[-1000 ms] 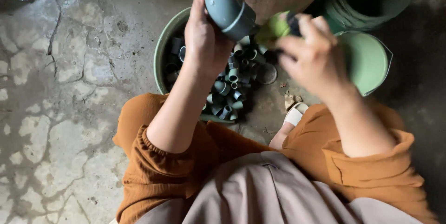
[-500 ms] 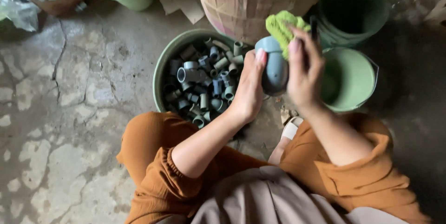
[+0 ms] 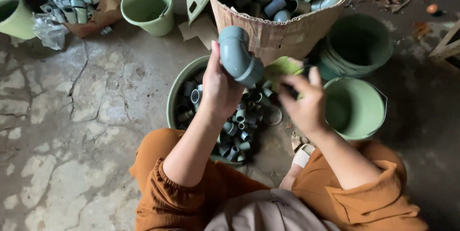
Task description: The person sits on the floor and wipes multiple small gray plastic pipe fittings with a green cloth. They pick each fitting from a green basin, wipe it, and place it into a large cardboard box. The person handles the fittings one at a time and continues the process throughout the clip.
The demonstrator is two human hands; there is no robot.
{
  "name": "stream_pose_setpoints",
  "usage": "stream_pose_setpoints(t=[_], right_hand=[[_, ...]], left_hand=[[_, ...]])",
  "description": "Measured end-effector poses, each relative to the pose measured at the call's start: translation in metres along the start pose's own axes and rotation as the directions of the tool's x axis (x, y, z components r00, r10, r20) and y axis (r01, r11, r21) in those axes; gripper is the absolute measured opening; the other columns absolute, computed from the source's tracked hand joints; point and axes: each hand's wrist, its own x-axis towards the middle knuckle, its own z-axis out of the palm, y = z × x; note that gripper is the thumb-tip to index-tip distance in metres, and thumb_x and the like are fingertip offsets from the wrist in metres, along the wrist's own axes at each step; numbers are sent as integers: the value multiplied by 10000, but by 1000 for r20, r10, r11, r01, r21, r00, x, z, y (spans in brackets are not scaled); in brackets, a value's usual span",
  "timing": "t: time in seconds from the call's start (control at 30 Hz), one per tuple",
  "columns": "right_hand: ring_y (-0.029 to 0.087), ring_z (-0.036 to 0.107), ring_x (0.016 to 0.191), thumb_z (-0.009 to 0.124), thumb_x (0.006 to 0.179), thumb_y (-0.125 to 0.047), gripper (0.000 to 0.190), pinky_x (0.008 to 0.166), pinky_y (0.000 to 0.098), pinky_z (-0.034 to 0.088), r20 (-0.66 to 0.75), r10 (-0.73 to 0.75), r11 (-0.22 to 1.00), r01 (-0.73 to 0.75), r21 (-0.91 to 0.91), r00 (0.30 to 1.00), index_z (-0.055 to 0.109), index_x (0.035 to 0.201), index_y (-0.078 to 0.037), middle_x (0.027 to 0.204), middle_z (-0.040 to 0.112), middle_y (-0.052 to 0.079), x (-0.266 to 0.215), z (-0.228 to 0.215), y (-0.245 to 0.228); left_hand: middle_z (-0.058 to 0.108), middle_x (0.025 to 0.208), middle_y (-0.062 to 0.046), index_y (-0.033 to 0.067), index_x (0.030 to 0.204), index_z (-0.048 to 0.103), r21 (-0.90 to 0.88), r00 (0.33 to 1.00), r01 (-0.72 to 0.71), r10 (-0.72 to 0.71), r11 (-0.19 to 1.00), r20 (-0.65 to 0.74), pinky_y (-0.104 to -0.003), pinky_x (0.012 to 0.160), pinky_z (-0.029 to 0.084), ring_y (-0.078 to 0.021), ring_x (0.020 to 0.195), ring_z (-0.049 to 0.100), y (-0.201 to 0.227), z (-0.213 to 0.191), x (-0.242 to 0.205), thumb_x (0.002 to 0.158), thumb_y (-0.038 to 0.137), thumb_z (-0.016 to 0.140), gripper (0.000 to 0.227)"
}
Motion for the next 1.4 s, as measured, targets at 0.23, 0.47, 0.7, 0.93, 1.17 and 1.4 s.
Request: stream_pose_setpoints(t=[0.23,0.47,0.7,0.93,1.17,1.4], right_hand=[[399,463,1414,801,923,-268,592,1191,530,349,-29,-133,968,136,210,991,572,1436,-82,1560,366,251,10,-11,-37],[195,581,1208,717,937,-214,515,1068,448,514,173,436,426,-372,825,883,536,1393,-58,1298,598,118,10,3,-14],[165,544,1240,562,1081,-201,369,1124,415,462,43,450,589,-333,737,892,556,1413,-39,1316,615,113,7,9,-29],[373,539,1269,702,972,-189,290,1111,488,436,-45,-223,965,227,131,974,739,1241,-87,1381,477,179,-6,-9,-43],[365,519,1275,553,1082,-230,307,1104,503,406,-95,-31,966,54,254,995,628,1327,-60,1428,477,222,5,-11,-34],[392,572,1127,784,863,-206,305,1016,531,452,-76,-355,933,358,36,932,776,1165,-162,1393,524,235,-5,-5,-49]], left_hand=[[376,1367,-250,49,1487,247,535,996,-32,71,844,-53,-558,1046,323,-344,1213,398,-30,15,-34,955,488,626,786],[570,1201,-118,31,1411,423,584,955,-291,191,758,228,-345,945,505,-164,1085,545,-28,10,-35,1005,247,670,521],[474,1450,-125,51,1533,403,524,952,-218,62,823,299,-435,1178,360,-147,1335,404,-48,-2,-28,1055,286,605,570],[472,1409,-238,35,1577,306,406,996,-69,37,912,86,-518,1047,428,-276,1214,491,-57,-4,-19,1027,405,583,719],[492,1433,-140,111,1532,408,436,978,-157,79,886,191,-485,1154,367,-197,1310,436,-53,3,-32,1061,341,585,554],[594,1322,-238,68,1399,426,230,998,-60,66,971,-18,-542,1058,460,-313,1196,594,-39,21,-24,1015,457,593,571]])
